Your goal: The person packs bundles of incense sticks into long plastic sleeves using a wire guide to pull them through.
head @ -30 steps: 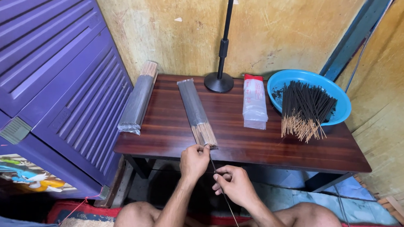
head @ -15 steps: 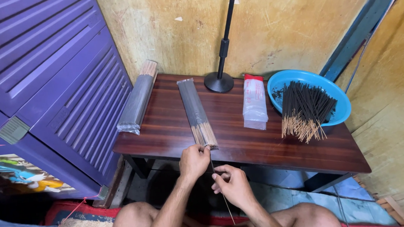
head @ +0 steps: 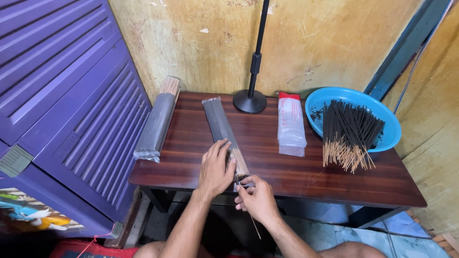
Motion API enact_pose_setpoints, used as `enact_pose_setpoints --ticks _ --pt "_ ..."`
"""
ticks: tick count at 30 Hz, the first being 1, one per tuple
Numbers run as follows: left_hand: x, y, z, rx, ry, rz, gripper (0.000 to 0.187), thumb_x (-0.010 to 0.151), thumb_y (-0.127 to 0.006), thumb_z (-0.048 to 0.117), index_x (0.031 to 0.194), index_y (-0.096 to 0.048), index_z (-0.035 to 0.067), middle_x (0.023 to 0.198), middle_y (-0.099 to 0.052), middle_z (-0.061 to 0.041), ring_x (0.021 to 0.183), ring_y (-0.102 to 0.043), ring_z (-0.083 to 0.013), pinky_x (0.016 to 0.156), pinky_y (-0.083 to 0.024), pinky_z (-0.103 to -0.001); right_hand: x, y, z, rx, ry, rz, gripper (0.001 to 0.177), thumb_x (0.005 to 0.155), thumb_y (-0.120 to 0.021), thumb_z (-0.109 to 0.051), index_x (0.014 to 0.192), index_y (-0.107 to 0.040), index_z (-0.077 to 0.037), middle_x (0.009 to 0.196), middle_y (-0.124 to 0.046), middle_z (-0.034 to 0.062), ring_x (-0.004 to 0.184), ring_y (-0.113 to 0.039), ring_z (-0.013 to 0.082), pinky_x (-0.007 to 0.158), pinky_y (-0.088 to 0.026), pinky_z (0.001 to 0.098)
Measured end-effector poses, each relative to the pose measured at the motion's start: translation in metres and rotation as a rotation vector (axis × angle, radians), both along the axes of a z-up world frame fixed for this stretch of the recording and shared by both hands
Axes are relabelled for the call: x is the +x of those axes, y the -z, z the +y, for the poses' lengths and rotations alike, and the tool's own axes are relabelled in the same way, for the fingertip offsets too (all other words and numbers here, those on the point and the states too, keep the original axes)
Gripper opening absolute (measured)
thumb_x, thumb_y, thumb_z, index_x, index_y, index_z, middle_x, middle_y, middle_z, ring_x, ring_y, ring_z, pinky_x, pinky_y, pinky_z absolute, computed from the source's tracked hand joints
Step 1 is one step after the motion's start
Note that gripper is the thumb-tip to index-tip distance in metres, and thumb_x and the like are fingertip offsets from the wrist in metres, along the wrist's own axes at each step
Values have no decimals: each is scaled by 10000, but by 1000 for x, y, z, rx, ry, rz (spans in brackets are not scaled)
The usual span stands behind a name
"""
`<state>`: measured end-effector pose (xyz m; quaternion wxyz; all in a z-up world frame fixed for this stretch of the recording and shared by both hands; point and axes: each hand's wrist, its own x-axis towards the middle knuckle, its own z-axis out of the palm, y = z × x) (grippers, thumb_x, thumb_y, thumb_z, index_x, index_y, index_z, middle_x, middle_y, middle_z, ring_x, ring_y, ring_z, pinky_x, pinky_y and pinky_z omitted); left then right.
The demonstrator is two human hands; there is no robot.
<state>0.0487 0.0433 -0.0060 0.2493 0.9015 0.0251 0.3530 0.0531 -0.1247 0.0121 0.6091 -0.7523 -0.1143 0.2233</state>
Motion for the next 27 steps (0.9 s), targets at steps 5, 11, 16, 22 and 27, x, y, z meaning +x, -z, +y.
enact_pose_setpoints --ticks 5,11,16,22,27 --pt "20 17 12 77 23 259 629 980 -464 342 1489 -441 -27 1648 -342 -150 1550 -245 -305 1219 -198 -538 -13 3 -22 -64 -28 -11 301 905 -698 -65 1176 -638 49 668 -737 144 507 -699 180 459 -535 250" --pt "20 17 11 46 7 348 639 1002 -409 361 1517 -399 -16 1651 -341 -130 1554 -236 -278 1225 -207 -514 -3 6 -14 -29 -29 28 219 942 -634 -9 1150 -599 51 716 -747 169 552 -716 206 516 -567 274" --pt "18 14 13 55 -7 337 634 1005 -405 356 1524 -397 -9 1646 -355 -121 1551 -248 -272 1221 -216 -509 20 7 13 24 -6 55 202 956 -633 -5 1139 -576 58 755 -748 186 581 -734 229 518 -582 288" --pt "22 15 10 63 -11 372 644 1014 -386 377 1534 -376 -3 1665 -314 -113 1560 -213 -265 1230 -196 -518 2 2 -11 -64 -4 3 316 922 -712 -111 1171 -592 43 710 -742 169 551 -721 207 490 -549 270" --pt "21 18 10 33 -17 340 662 999 -405 389 1516 -397 -24 1654 -328 -142 1553 -228 -306 1229 -190 -529 -5 15 -27 -8 -28 20 197 924 -641 11 1113 -591 36 703 -753 180 568 -721 222 522 -549 286"
